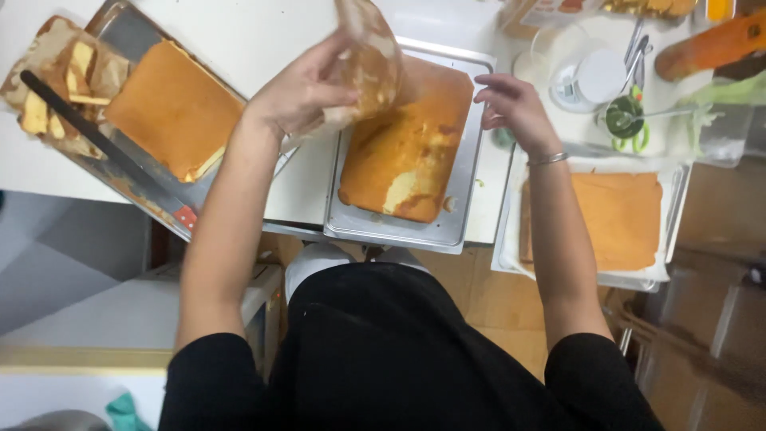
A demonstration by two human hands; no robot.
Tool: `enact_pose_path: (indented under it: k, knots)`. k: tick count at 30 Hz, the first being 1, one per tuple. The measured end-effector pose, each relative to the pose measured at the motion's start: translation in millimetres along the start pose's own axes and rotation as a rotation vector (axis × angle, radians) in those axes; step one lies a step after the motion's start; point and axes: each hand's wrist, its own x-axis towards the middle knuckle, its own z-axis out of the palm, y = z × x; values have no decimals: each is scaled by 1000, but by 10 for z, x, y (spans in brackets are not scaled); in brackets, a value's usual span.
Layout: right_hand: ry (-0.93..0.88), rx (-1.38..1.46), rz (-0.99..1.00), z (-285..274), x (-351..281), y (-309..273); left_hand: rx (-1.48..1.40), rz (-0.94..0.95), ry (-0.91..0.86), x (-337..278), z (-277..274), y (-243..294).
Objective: Trimming the edges and removing parchment paper from baked cake sheets.
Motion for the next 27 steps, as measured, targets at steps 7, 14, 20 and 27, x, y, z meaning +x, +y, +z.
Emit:
enact_pose_path:
  k: [7,14,20,27]
  knots:
    - [39,-968,-703,460,382,-901,951,-605,-145,96,842,1118]
    - [-285,-993,-904,1176,450,-1189,1699,-432,242,-578,1130,1553]
    - [-403,-835,-912,1823,-396,-1338,1650,12,619,-1635,880,1232]
    - [-660,-710,-823,2494,-568,-853,1018,264,573,-2986,1432,905]
